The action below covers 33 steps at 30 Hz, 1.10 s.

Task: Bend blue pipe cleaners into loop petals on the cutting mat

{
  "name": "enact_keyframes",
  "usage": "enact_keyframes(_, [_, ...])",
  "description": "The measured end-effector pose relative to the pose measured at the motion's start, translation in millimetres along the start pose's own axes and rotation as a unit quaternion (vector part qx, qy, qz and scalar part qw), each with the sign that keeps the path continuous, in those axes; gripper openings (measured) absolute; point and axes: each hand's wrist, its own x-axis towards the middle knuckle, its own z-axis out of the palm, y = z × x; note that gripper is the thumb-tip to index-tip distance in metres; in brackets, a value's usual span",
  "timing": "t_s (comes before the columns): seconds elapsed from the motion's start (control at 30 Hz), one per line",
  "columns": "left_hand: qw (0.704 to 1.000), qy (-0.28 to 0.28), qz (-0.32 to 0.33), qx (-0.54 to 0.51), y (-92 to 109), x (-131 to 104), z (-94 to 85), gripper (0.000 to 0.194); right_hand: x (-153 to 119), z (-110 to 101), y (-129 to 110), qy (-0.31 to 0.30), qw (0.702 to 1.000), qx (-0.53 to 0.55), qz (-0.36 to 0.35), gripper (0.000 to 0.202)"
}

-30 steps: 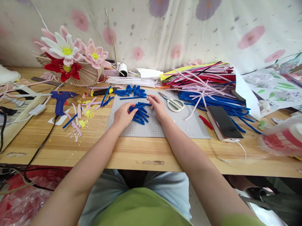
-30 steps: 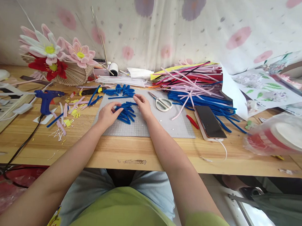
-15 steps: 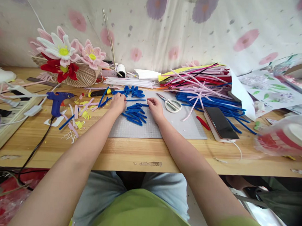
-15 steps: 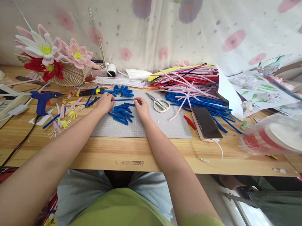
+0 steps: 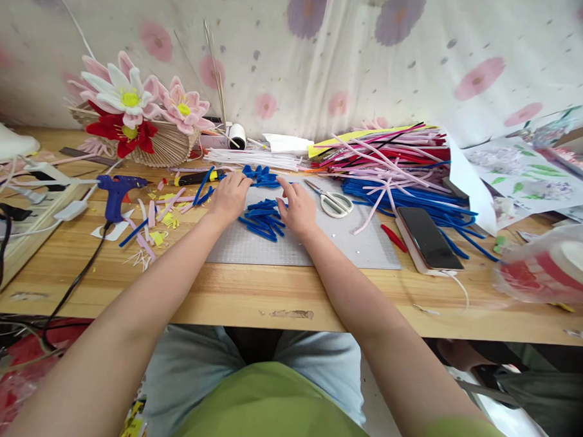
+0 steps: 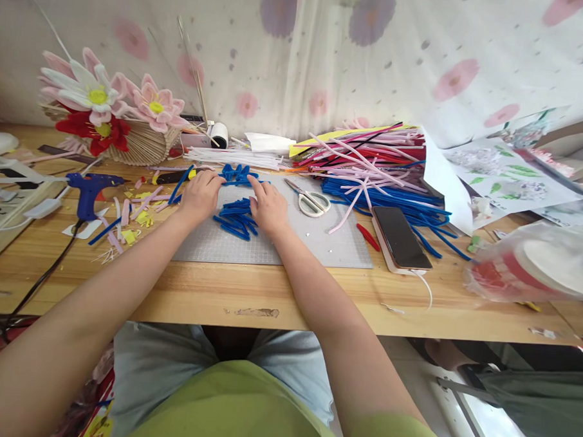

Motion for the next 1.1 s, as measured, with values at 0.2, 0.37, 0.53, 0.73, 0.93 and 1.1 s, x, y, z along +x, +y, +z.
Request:
enact_keyframes(0.2, [0.997,0.043,-0.003,-0.056,25.6,-15.4,-20.3,0.028,4.3,-9.7,-4.1,0.027,1.000,-0.004,0.010,0.028])
enact_keyframes(0.37, [0.966,0.009,-0.092,-0.243,36.4,-21.4,-8.3,0.019,9.8,-11.4,-6.4,0.065,0.955,0.267,0.115,0.019])
enact_keyframes(0.53, [0.862,-0.017,-0.188,-0.470,54.3,-26.4,14.4,0.012,11.0,-5.0,-3.9,-0.026,0.828,0.524,0.198,0.025])
enact_keyframes(0.73, [0.713,-0.018,-0.317,-0.626,59.7,-31.6,17.0,0.011,5.8,0.4,-7.4,-0.126,0.778,0.581,0.205,0.032])
enact_keyframes(0.93, [0.685,-0.060,-0.353,-0.634,55.5,-37.0,11.9,0.011,2.5,4.9,-12.1,-0.137,0.790,0.565,0.196,0.034])
enact_keyframes(1.1, [0.676,-0.076,-0.358,-0.640,56.0,-41.1,12.7,0.014,1.5,6.8,-9.7,-0.145,0.798,0.554,0.189,0.037])
